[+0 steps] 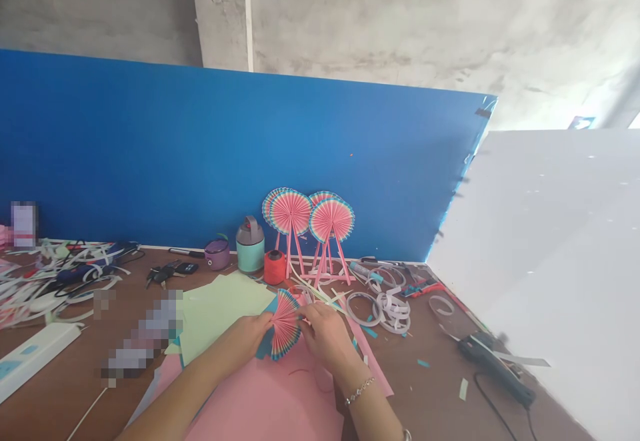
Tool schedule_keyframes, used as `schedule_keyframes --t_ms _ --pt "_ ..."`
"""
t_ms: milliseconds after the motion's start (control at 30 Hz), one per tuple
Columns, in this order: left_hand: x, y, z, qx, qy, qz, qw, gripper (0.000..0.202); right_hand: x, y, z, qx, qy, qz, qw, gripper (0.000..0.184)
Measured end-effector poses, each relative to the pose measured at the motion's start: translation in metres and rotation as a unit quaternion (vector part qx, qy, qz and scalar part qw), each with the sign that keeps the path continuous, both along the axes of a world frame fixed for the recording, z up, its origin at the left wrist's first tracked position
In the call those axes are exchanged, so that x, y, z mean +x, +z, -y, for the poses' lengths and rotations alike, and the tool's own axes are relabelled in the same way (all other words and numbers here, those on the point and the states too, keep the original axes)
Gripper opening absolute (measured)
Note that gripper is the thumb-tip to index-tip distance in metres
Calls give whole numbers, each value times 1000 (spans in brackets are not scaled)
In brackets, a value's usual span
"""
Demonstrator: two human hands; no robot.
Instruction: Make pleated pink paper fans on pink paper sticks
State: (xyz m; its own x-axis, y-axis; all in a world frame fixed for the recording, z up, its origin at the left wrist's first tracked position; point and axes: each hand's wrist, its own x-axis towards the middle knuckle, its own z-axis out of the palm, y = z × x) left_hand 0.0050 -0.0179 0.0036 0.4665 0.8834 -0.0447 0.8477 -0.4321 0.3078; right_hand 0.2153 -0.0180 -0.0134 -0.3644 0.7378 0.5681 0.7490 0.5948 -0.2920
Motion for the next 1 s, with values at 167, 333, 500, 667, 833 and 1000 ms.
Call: schedule_keyframes --t_ms 167,333,500,667,833,1000 --pt "0 -1 0 6 -2 3 1000 27 -1 -1 -1 2 1 -15 1000 13" --pt "-1 -2 -1 10 -2 0 1000 27 -3 -1 0 -9 9 -20 1000 16" --pt "-1 -1 -1 7 -3 2 1000 25 -2 -1 1 -14 11 -37 999 17" --pt "-1 -3 -2 10 -5 8 1000 25 -3 3 2 -8 22 -52 998 16" --pt "-2 -2 -1 8 -5 14 1000 25 -3 7 3 -10 45 -70 996 19" --pt "-3 -2 -1 8 -6 17 1000 25 -2 7 4 -6 48 -48 998 20"
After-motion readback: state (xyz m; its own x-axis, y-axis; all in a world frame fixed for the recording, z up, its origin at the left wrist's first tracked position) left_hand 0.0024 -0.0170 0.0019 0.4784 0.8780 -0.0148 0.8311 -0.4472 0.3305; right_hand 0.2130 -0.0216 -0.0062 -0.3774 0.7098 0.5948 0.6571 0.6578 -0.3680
